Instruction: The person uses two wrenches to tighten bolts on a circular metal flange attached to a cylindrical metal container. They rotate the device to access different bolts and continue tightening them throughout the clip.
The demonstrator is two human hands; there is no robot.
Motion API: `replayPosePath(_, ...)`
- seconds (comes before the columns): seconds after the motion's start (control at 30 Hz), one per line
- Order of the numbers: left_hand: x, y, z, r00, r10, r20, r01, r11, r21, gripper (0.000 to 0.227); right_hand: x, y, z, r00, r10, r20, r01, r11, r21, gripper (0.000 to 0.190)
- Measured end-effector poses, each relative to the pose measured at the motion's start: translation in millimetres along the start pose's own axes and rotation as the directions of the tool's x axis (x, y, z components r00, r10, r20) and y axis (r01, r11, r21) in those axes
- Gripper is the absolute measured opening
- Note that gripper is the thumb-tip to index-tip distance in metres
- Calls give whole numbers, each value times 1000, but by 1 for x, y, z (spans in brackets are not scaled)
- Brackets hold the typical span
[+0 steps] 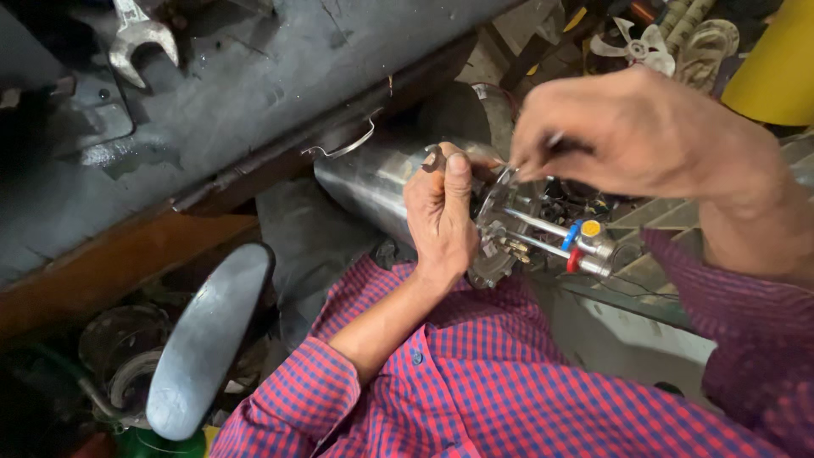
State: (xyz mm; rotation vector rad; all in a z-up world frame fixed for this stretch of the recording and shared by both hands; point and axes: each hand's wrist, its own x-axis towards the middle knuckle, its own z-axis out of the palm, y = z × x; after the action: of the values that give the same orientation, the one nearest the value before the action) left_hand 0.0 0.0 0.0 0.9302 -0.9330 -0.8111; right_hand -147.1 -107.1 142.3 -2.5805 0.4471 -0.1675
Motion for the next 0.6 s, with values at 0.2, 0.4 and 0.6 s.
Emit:
replayPosePath(0.2, -3, -4, -4, 1000, 3, -26, -1, 995, 95, 43, 20, -15, -1, 998, -67, 18, 68, 996, -62, 23)
replayPosePath(0.4, 0, 2, -3, 999, -31, 36, 30, 999, 22, 43, 5, 12, 20, 988, -89, -128, 83, 996, -44, 24)
replayPosePath(0.6, -2, 3, -4, 999, -31, 32, 31, 999, 11, 47, -30, 80, 56, 952, 77, -295, 93, 848, 521, 15)
